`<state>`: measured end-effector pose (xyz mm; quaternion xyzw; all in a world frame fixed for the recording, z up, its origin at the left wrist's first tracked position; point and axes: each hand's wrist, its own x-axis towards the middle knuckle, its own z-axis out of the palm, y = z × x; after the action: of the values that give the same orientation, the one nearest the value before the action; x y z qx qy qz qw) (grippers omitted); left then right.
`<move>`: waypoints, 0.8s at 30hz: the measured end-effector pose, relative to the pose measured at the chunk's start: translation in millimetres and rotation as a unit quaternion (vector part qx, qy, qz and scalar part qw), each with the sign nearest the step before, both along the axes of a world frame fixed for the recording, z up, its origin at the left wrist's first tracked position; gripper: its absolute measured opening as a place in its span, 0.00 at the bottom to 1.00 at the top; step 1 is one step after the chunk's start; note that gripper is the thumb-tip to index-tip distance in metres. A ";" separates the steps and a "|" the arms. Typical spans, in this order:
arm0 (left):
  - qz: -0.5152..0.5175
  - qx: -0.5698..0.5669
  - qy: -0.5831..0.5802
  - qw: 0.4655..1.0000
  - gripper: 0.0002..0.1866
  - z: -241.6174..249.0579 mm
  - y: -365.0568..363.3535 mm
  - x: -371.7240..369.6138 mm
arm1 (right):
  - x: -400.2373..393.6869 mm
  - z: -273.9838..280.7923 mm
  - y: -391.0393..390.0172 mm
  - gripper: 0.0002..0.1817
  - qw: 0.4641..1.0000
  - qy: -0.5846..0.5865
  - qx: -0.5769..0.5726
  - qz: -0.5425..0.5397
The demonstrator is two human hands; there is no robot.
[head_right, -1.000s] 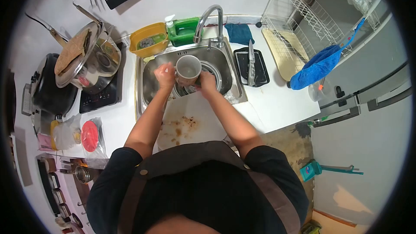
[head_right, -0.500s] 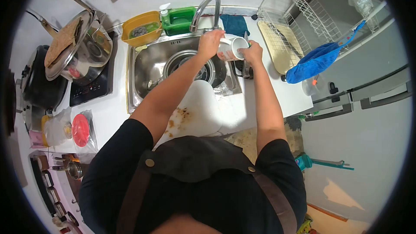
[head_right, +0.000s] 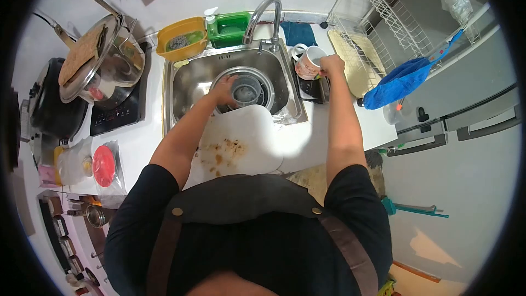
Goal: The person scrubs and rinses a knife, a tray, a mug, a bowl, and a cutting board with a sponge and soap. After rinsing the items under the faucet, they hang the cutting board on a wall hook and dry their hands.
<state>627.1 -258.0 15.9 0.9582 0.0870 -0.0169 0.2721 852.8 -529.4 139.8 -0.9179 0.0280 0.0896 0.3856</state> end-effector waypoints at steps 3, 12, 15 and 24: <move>-0.039 0.062 0.021 0.997 0.33 31.8 -26.3 -0.2 | 4.9 -1.7 -4.1 0.14 0.999 0.010 -0.033 -0.010; -0.089 -0.085 -0.076 0.989 0.10 -29.5 7.4 23.5 | -10.5 12.2 -6.5 0.25 0.955 -0.278 -0.084 -0.066; 0.093 -0.292 -0.099 0.947 0.15 -41.6 11.8 20.3 | -54.4 21.6 10.4 0.24 0.946 -0.322 -0.035 -0.008; 0.147 -0.790 0.050 0.593 0.27 13.9 10.4 -3.1 | -106.4 -60.1 87.9 0.15 0.953 -0.117 0.183 0.212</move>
<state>624.0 -247.5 29.8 0.3393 0.1923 -0.0865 0.9167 746.4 -441.5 79.8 -0.8206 -0.2291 0.0645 0.5195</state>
